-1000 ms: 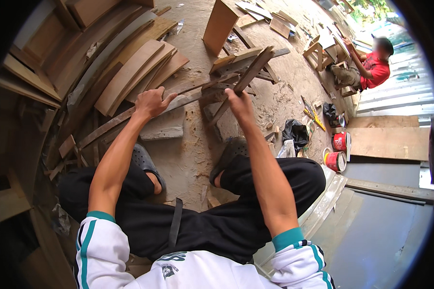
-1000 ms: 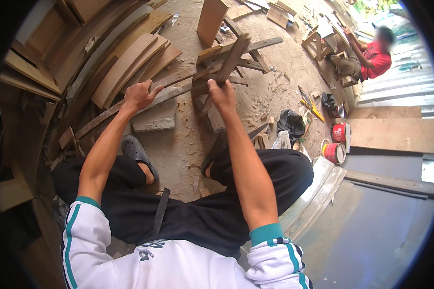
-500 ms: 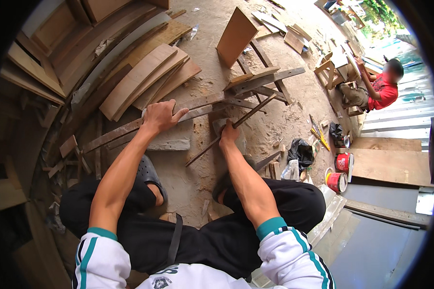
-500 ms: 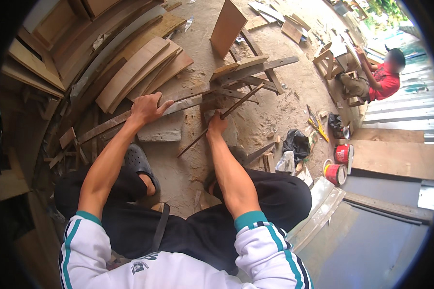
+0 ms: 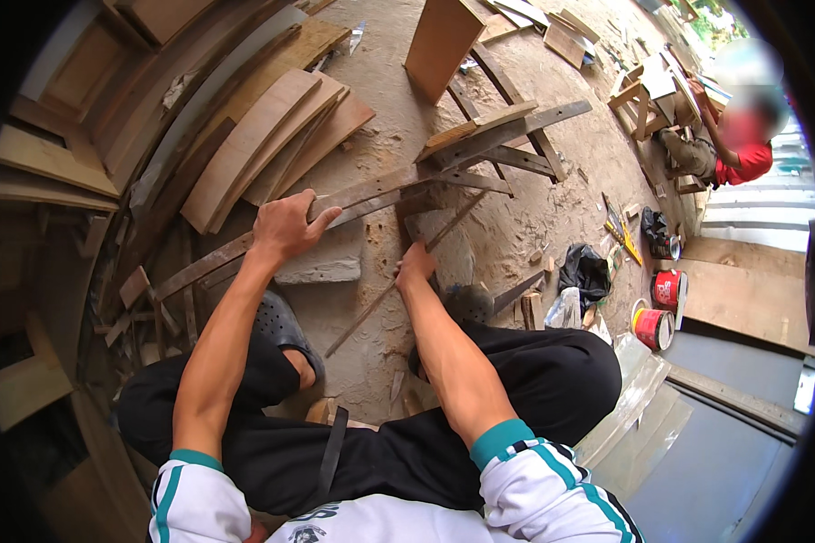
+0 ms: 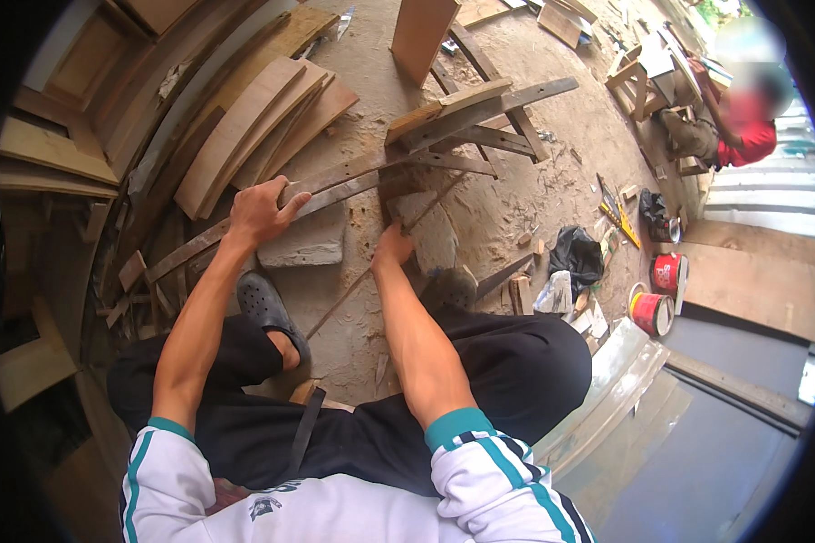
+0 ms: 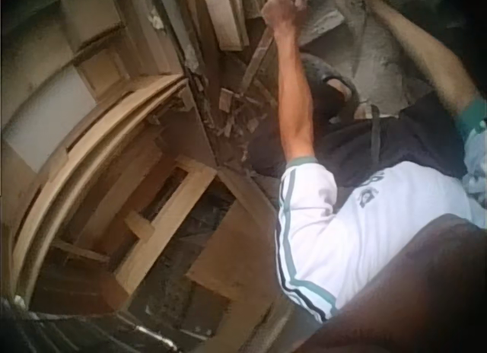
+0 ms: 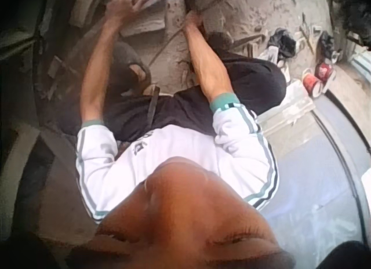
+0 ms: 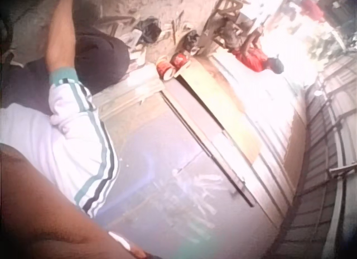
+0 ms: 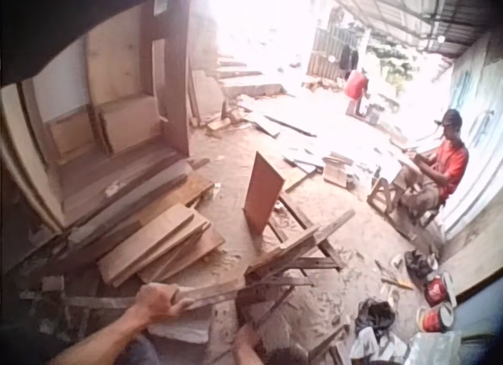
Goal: The person assembles a wooden chair by hand. They fit wooden legs into the seat frame, align the pieces, and secure them together using a hammer and a small block of wood to tap the joints.
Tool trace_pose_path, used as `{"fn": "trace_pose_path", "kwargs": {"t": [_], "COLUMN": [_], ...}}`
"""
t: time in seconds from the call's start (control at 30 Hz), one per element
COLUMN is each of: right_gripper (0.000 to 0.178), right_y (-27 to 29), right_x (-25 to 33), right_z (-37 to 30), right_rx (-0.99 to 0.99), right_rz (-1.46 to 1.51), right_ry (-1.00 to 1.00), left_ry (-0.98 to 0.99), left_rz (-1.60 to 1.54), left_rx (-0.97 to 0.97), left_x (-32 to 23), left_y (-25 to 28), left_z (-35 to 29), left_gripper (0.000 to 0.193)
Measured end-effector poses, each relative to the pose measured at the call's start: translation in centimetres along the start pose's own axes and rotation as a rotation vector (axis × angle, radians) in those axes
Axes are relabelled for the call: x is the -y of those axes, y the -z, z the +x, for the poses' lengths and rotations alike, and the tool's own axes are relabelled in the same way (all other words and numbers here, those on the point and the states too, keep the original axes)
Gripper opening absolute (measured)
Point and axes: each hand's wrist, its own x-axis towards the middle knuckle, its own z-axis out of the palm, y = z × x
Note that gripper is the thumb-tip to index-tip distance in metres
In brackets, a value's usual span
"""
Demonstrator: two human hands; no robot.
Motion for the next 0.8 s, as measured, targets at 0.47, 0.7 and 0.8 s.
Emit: {"fn": "trace_pose_path", "kwargs": {"t": [0.47,0.7,0.8], "right_gripper": [0.034,0.02,0.024], "right_y": [-4.3,-7.2,-8.3], "right_x": [1.5,3.4,3.2], "right_z": [2.2,1.8,1.1], "right_rx": [0.42,0.318,0.24], "right_rz": [0.38,0.481,0.511], "right_ry": [-0.151,-0.173,-0.035], "left_ry": [0.027,0.019,0.017], "left_rz": [-0.005,-0.016,-0.006], "left_rx": [0.021,0.004,0.0], "left_x": [0.4,-0.1,0.3], "left_y": [-0.2,0.1,0.0], "left_z": [-0.2,0.0,0.0], "left_gripper": [0.059,0.058,0.058]}}
